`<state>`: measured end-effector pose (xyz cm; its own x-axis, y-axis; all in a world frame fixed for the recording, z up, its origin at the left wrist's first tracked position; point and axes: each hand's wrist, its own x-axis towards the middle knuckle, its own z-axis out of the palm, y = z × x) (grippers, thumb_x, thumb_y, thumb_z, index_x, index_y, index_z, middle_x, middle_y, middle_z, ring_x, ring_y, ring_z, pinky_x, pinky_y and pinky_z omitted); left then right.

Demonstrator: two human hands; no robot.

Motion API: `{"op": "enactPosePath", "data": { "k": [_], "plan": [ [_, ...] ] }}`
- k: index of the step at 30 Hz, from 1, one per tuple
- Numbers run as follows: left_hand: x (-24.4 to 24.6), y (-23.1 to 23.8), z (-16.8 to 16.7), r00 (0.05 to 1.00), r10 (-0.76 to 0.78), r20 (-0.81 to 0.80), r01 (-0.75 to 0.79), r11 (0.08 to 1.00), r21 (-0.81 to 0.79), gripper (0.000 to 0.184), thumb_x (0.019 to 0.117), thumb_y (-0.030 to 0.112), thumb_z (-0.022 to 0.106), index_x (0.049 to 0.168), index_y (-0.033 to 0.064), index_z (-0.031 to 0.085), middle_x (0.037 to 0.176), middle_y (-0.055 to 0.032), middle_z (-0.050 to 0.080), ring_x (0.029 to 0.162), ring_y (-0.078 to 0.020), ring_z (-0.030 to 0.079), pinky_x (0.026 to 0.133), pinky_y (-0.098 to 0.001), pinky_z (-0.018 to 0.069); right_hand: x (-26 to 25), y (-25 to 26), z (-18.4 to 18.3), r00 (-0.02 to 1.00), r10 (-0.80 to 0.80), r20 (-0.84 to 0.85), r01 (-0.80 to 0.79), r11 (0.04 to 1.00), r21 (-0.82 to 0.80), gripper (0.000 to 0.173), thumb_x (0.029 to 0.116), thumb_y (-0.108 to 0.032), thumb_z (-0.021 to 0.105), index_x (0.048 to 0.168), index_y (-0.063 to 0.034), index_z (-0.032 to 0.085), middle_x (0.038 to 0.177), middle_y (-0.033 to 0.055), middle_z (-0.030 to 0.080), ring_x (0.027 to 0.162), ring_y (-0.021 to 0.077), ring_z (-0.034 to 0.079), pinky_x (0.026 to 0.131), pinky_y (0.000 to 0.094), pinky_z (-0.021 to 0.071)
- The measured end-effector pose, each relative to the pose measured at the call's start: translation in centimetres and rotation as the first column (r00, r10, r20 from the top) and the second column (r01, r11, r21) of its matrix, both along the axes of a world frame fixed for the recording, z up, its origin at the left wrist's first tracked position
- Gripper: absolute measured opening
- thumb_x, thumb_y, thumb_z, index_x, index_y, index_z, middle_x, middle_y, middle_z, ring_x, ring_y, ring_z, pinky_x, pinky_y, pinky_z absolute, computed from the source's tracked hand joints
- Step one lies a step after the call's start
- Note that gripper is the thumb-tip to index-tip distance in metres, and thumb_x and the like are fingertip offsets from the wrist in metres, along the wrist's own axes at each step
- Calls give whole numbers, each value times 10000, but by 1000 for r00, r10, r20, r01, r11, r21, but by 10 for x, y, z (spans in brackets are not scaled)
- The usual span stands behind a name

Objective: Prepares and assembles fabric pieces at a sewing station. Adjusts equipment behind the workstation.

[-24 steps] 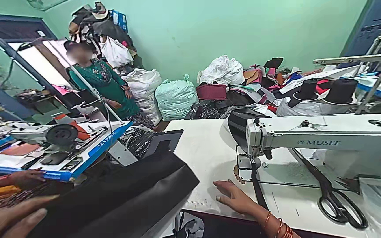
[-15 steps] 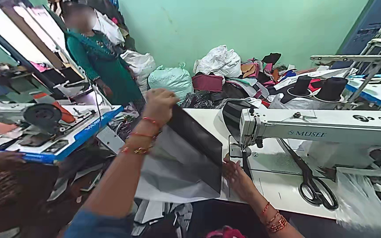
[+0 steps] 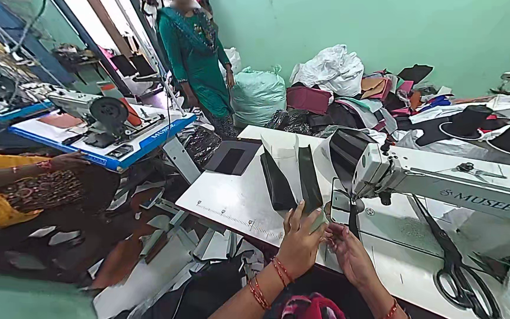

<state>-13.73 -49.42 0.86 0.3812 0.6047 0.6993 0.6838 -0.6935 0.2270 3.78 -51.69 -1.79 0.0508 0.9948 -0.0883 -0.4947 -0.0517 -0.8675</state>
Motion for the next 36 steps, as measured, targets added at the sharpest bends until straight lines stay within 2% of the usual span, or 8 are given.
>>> {"op": "enactPosePath", "data": {
  "k": [3,5,7,12,19,25,30,36],
  "plan": [
    [-16,-13,-22,997,-37,70,38,999,-10,246,988,212,592,1149,240,776,1338,-78,676,1349,-359,528,1102,-573,379,0,-6,2,1000,-7,-16,7,1000,6,378,1098,-173,293,1131,-59,651,1038,11,730,918,99,705,858,270,588],
    [-28,-11,-29,992,-36,119,50,992,-112,210,963,169,610,1018,147,812,1145,-100,743,1196,-363,635,1016,-580,471,-2,-8,5,999,-21,-25,21,1000,5,336,1094,-128,328,1108,-54,656,1016,17,729,889,97,702,843,262,591],
    [-35,-7,-31,993,17,119,16,964,-265,218,959,170,604,969,98,810,1016,-96,758,1054,-312,705,952,-549,525,-3,-10,4,999,-27,-26,27,1000,15,300,1084,-94,366,1096,-43,662,999,27,724,870,99,696,827,260,588],
    [-35,5,-32,990,50,128,11,900,-436,207,950,150,622,975,53,804,993,-141,742,980,-336,695,893,-531,536,4,-22,2,998,11,-54,-11,1000,2,256,1055,-50,422,1096,-29,673,994,54,717,852,115,694,809,264,589],
    [3,12,-12,997,-78,28,77,739,-670,274,1014,172,576,1170,48,762,1113,-215,718,1090,-368,681,1012,-538,504,13,-42,-4,998,9,-57,-7,1000,29,218,1027,-69,496,1093,-68,704,964,34,733,829,98,706,793,253,603],
    [28,14,-16,984,-168,-60,97,789,-607,293,1027,186,548,1217,83,745,1031,-204,721,960,-360,711,869,-533,553,14,-46,-7,999,-2,-40,5,998,56,198,1015,-79,528,1092,-82,711,963,32,736,816,93,704,783,249,604],
    [26,12,-25,987,-155,-51,111,867,-485,271,1003,166,575,1175,69,760,944,-193,722,898,-359,719,827,-521,571,14,-43,-9,999,3,-45,-1,999,49,209,1019,-73,510,1105,-74,701,981,35,729,823,96,704,789,244,603],
    [27,10,-29,988,-139,-61,98,890,-445,261,990,154,587,1159,70,767,928,-179,728,886,-344,725,820,-512,578,14,-45,-9,998,13,-59,-10,998,58,184,1012,-87,545,1101,-77,706,988,47,728,832,103,705,796,247,602]
  ]
}}
